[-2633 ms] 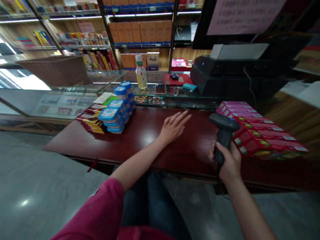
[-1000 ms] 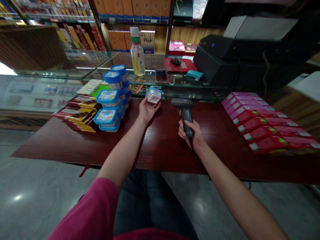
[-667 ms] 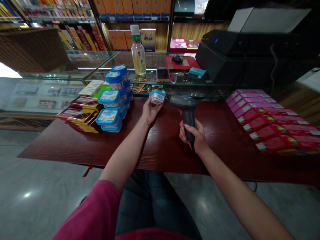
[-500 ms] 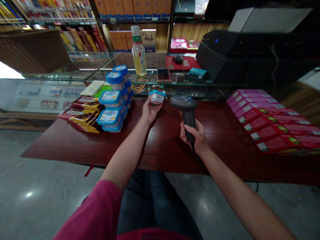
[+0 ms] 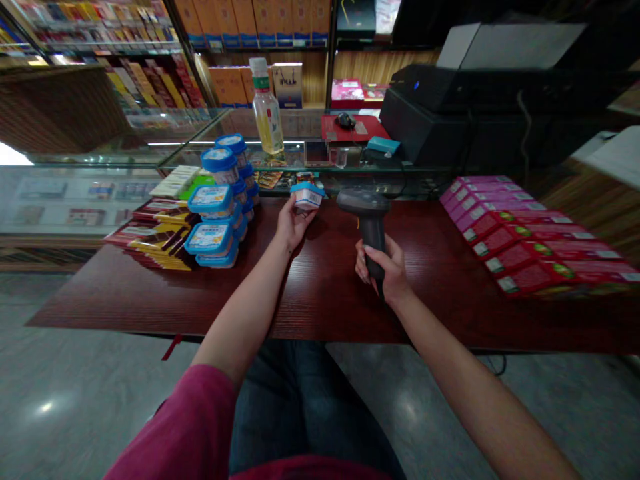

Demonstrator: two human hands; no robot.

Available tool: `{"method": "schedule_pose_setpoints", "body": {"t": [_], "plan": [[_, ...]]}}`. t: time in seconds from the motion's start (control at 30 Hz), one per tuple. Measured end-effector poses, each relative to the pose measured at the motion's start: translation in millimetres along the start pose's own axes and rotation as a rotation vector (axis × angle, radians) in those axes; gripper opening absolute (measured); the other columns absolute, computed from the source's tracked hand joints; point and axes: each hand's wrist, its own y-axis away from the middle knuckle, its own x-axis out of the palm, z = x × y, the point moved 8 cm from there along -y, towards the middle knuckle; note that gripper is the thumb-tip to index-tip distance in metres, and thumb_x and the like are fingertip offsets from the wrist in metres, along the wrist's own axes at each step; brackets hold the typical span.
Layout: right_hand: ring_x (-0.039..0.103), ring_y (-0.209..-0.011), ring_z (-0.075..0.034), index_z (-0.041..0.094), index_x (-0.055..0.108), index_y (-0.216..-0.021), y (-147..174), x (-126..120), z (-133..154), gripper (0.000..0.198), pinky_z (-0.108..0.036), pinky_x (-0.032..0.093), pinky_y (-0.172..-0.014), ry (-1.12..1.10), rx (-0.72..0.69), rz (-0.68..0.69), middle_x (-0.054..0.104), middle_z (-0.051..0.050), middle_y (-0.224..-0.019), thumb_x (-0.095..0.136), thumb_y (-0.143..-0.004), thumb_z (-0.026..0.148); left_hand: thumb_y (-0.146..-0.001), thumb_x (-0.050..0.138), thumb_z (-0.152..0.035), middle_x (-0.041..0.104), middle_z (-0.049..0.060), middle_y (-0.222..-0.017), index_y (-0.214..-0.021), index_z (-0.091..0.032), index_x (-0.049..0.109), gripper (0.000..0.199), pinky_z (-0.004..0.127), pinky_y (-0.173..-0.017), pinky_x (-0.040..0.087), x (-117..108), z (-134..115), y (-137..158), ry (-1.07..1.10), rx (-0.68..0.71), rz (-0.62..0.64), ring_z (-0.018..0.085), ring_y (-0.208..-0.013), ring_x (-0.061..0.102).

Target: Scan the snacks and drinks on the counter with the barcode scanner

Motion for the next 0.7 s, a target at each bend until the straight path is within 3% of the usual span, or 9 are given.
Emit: {"method": "schedule_pose_setpoints", "body": {"t": [0.1,0.2,0.3,0.4,0.5,0.6,0.7], "plan": [[0.049,-0.043,-0.007,0.024,0.060,-0.085,0,-21,12,0.027,-0.022,0.040,-0.035,0.005,-0.100,-0.128,0.059,0.006,-0.072,0.083,-0.080,0.038,-0.088,0.079,-0.034,0.074,0.004,-0.114,-0.111,-0.023,0.061,0.032,0.037,-0.101,0.060,8,-4,8,-0.360,0.180,0.088,0.020,-0.107,0.074],[0.050,-0.043,-0.009,0.025,0.059,-0.088,4,-53,26,0.031,-0.023,0.042,-0.036,0.081,-0.185,-0.279,0.058,0.007,-0.069,0.085,-0.079,0.040,-0.073,0.093,-0.028,0.070,0.008,-0.126,-0.108,-0.022,0.064,0.045,0.044,-0.111,0.055,33,-8,31,-0.930,0.490,0.193,0.027,-0.126,0.066],[0.050,-0.043,-0.009,0.027,0.059,-0.090,13,-90,42,0.034,-0.024,0.043,-0.038,0.192,-0.248,-0.389,0.057,0.008,-0.067,0.086,-0.079,0.044,-0.077,0.093,-0.030,0.067,0.013,-0.138,-0.113,-0.020,0.068,0.045,0.047,-0.115,0.053,66,7,62,-1.307,0.709,0.407,0.030,-0.135,0.063],[0.049,-0.043,-0.011,0.028,0.059,-0.091,26,-125,63,0.031,-0.026,0.042,-0.039,0.307,-0.315,-0.443,0.057,0.006,-0.067,0.084,-0.080,0.043,-0.092,0.081,-0.036,0.064,0.013,-0.152,-0.134,-0.023,0.066,0.047,0.046,-0.118,0.053,91,36,95,-1.465,0.740,0.745,0.029,-0.141,0.063],[0.050,-0.045,-0.012,0.028,0.061,-0.094,38,-159,85,0.029,-0.028,0.043,-0.040,0.416,-0.364,-0.475,0.060,0.004,-0.071,0.084,-0.082,0.040,-0.104,0.065,-0.037,0.051,0.011,-0.168,-0.157,-0.027,0.053,0.056,0.044,-0.116,0.056,107,68,126,-1.661,0.737,1.039,0.029,-0.143,0.064],[0.052,-0.047,-0.012,0.027,0.063,-0.100,47,-188,100,0.033,-0.029,0.046,-0.041,0.480,-0.391,-0.513,0.065,0.002,-0.078,0.086,-0.079,0.038,-0.110,0.053,-0.035,0.045,0.013,-0.170,-0.166,-0.027,0.042,0.058,0.043,-0.104,0.063,123,95,139,-1.877,0.753,1.106,0.032,-0.130,0.072],[0.052,-0.047,-0.012,0.027,0.064,-0.103,51,-202,102,0.034,-0.029,0.045,-0.041,0.475,-0.392,-0.534,0.065,0.002,-0.078,0.086,-0.079,0.036,-0.111,0.045,-0.025,0.047,0.019,-0.168,-0.167,-0.022,0.042,0.056,0.044,-0.096,0.066,152,122,128,-2.035,0.755,0.978,0.033,-0.120,0.077]]}}
